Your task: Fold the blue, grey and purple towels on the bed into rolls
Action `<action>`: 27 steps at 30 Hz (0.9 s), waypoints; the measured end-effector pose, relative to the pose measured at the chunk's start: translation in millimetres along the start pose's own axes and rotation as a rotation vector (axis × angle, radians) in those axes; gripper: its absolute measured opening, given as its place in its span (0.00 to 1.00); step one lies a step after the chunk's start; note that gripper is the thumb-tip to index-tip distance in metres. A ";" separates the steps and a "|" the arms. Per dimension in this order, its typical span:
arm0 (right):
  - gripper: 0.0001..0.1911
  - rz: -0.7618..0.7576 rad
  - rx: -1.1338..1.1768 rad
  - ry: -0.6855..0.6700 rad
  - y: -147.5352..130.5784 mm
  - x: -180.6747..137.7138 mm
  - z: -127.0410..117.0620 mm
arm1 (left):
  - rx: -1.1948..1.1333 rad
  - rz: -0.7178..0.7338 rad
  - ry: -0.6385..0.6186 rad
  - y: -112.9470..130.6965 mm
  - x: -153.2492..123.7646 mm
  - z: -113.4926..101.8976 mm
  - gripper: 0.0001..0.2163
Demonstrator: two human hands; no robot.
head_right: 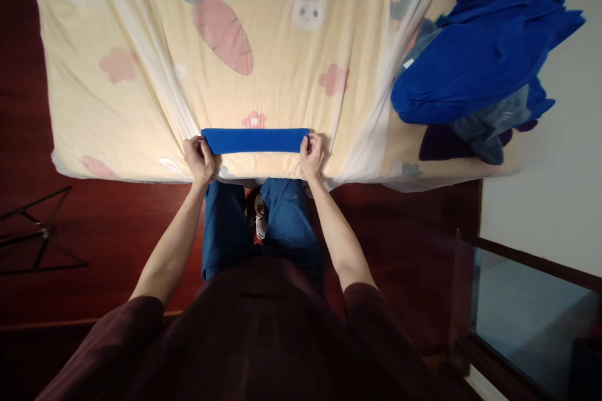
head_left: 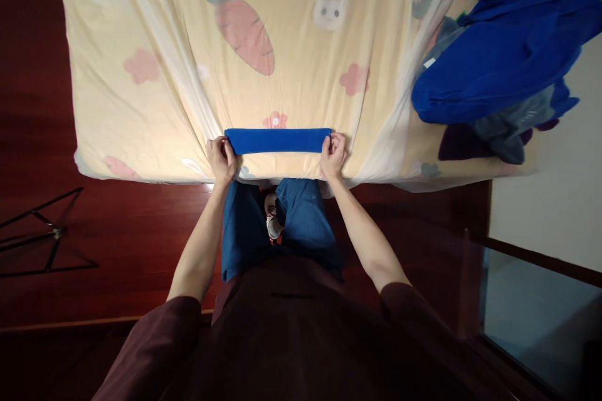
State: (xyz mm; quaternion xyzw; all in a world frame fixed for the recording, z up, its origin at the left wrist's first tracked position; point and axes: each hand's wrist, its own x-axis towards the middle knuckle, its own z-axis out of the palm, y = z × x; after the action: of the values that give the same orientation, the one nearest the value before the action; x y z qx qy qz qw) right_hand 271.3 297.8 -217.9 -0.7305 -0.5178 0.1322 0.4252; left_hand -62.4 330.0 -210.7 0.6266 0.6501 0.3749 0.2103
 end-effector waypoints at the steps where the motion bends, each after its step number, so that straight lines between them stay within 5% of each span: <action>1: 0.22 0.003 -0.008 0.003 -1.0 0.2 -0.7 | 0.006 -0.015 0.029 0.1 -0.6 0.2 0.16; 6: 0.22 -0.143 -0.185 0.049 -9.0 3.0 -7.4 | 0.067 0.074 0.040 2.0 -2.0 -1.6 0.17; 10: 0.25 -0.246 -0.258 -0.095 -16.4 4.4 -13.8 | 0.089 0.197 -0.053 5.6 0.2 -4.9 0.19; 18: 0.27 -0.263 -0.252 -0.193 -15.2 3.0 -16.6 | 0.111 0.283 -0.179 10.2 2.2 -12.3 0.23; 27: 0.25 -0.187 -0.199 -0.111 -9.4 5.6 -7.7 | 0.135 0.266 -0.210 20.7 6.8 -12.7 0.25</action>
State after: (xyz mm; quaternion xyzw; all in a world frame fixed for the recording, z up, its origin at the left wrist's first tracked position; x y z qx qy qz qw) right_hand 272.5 300.0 -204.8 -0.7093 -0.6167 0.0800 0.3320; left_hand -59.1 332.4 -185.8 0.7554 0.5596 0.2874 0.1832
